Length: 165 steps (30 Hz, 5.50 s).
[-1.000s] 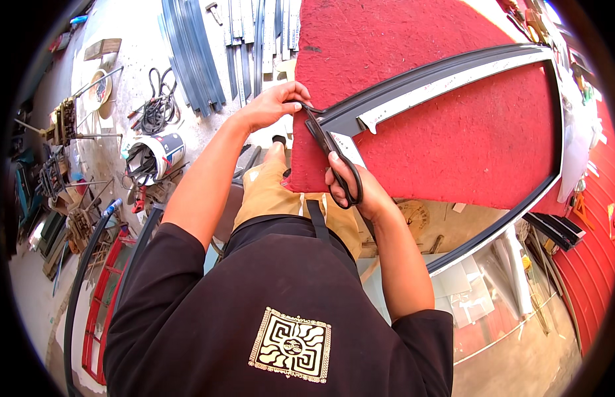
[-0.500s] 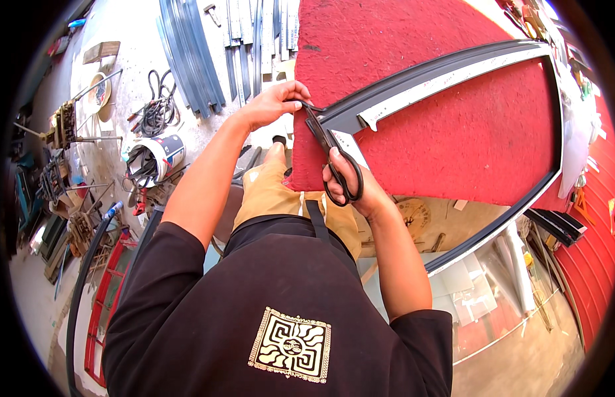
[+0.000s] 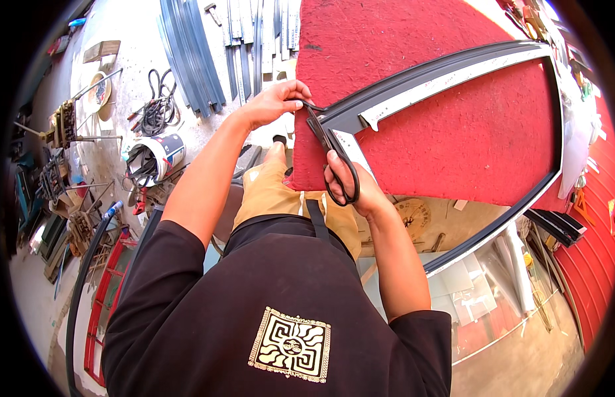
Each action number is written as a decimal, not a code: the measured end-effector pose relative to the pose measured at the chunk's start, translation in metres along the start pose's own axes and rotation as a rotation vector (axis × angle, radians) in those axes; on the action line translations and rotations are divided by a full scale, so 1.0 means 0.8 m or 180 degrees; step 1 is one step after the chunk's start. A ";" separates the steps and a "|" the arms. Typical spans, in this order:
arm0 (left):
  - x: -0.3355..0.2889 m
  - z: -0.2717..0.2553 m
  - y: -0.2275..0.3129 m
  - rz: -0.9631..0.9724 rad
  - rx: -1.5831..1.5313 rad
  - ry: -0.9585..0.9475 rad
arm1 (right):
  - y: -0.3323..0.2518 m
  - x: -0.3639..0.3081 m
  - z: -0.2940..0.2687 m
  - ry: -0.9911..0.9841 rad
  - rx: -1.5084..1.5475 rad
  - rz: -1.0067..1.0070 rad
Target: The person assembles a window frame by pressing a gasket into the metal channel, trimming the gasket with shears, and lifting the completed frame sections.
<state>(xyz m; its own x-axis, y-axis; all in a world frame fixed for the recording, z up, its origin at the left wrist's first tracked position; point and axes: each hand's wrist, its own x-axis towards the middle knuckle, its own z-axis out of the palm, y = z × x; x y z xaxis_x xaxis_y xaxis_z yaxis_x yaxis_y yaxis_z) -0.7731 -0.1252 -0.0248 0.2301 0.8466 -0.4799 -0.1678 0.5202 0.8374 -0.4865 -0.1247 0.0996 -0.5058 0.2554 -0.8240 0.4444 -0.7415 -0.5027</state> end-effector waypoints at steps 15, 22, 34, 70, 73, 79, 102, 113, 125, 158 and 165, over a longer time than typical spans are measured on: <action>-0.004 0.001 0.001 -0.0030 0.0098 0.0103 | 0.014 -0.010 -0.018 -0.0275 0.1030 -0.0339; -0.016 0.007 0.003 -0.0082 0.0152 0.0192 | 0.013 -0.027 -0.022 -0.0003 0.0981 -0.0481; -0.063 0.069 -0.020 -0.0086 -0.0023 0.1345 | 0.042 -0.053 -0.125 0.2345 -0.0138 -0.0700; -0.057 0.129 -0.034 -0.0271 0.1524 0.2819 | -0.073 -0.001 -0.037 0.2605 -0.3606 -0.3102; -0.059 0.131 -0.030 -0.0225 0.1469 0.2820 | -0.106 0.043 -0.017 0.1921 -0.4044 -0.2940; -0.061 0.127 -0.030 -0.0032 0.1548 0.2789 | -0.125 0.137 -0.009 0.1268 -0.4940 -0.1893; -0.064 0.125 -0.031 -0.0071 0.1057 0.2620 | -0.145 0.156 -0.002 0.0619 -0.4686 -0.0845; -0.058 0.134 -0.036 -0.0270 0.0938 0.2755 | -0.138 0.160 -0.011 0.0435 -0.4391 -0.0995; -0.052 0.143 -0.027 -0.0811 0.0992 0.2929 | -0.135 0.151 -0.003 0.0466 -0.4461 -0.1358; -0.021 0.166 -0.038 -0.1141 -0.1689 0.3143 | -0.130 0.165 -0.005 0.0344 -0.4483 -0.1156; -0.032 0.163 -0.022 -0.1225 -0.1613 0.2962 | -0.144 0.176 -0.026 -0.0132 -0.4153 -0.1058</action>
<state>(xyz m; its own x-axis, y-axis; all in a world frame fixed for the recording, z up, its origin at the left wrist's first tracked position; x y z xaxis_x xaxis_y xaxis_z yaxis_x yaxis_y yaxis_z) -0.6510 -0.1705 0.0069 -0.4181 0.2641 -0.8692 -0.6586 0.5708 0.4903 -0.5936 0.0095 0.0363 -0.7378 0.2704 -0.6185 0.6594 0.4847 -0.5747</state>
